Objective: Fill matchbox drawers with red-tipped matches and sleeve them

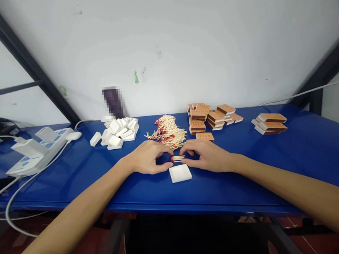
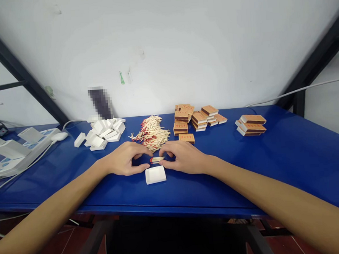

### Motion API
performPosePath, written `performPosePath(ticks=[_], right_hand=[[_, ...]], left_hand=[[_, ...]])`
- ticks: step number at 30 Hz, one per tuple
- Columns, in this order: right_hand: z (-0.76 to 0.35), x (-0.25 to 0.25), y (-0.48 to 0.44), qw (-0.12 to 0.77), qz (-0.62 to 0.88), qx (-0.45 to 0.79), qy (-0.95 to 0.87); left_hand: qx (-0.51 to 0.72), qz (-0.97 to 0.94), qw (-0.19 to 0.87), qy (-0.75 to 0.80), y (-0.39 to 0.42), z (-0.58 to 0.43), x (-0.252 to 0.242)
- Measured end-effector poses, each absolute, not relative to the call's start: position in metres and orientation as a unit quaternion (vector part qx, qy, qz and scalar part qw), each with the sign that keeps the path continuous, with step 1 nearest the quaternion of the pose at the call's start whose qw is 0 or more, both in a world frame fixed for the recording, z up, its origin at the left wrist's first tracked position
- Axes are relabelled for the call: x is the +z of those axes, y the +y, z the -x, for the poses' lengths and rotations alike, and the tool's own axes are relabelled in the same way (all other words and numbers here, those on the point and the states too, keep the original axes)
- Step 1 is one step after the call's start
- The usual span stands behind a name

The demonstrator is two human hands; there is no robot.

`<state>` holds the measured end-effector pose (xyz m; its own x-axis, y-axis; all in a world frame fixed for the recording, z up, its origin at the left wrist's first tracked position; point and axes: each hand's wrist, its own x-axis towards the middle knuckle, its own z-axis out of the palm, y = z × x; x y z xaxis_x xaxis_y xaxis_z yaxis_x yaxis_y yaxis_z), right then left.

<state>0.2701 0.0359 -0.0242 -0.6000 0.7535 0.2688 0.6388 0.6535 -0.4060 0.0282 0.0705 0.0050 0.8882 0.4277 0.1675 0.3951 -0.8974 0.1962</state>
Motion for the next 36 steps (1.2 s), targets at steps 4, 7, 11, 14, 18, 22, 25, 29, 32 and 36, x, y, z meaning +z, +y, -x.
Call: performPosePath(ticks=[4,7,11,14,18,22,25,29,32,36], right_hand=[[-0.27,-0.023,0.035,0.206,0.396,0.131,-0.885],[-0.27,-0.023,0.035,0.205,0.393,0.13,-0.887],[-0.271,-0.024,0.036,0.211,0.382,0.134,-0.889],[-0.271,-0.024,0.035,0.214,0.38,0.137,-0.89],[-0.27,-0.023,0.035,0.206,0.38,0.139,-0.891],[-0.27,-0.023,0.035,0.204,0.376,0.137,-0.893],[-0.271,-0.022,0.034,0.203,0.37,0.137,-0.896],[-0.271,-0.022,0.033,0.203,0.364,0.144,-0.897],[-0.271,-0.022,0.033,0.205,0.359,0.149,-0.898],[-0.271,-0.022,0.034,0.205,0.352,0.151,-0.901]], left_hand=[[0.103,-0.968,0.08,0.214,0.071,-0.029,0.005],[0.098,-0.968,0.083,0.217,0.072,-0.029,0.004],[0.095,-0.968,0.081,0.218,0.074,-0.028,0.002],[0.098,-0.968,0.081,0.216,0.075,-0.028,0.001],[0.111,-0.969,0.069,0.211,0.078,-0.028,-0.002],[0.121,-0.969,0.057,0.209,0.082,-0.027,-0.004],[0.122,-0.968,0.053,0.212,0.082,-0.026,-0.003],[0.13,-0.966,0.051,0.217,0.082,-0.026,-0.003],[0.134,-0.965,0.053,0.218,0.083,-0.026,-0.003],[0.133,-0.963,0.038,0.229,0.084,-0.025,-0.003]])
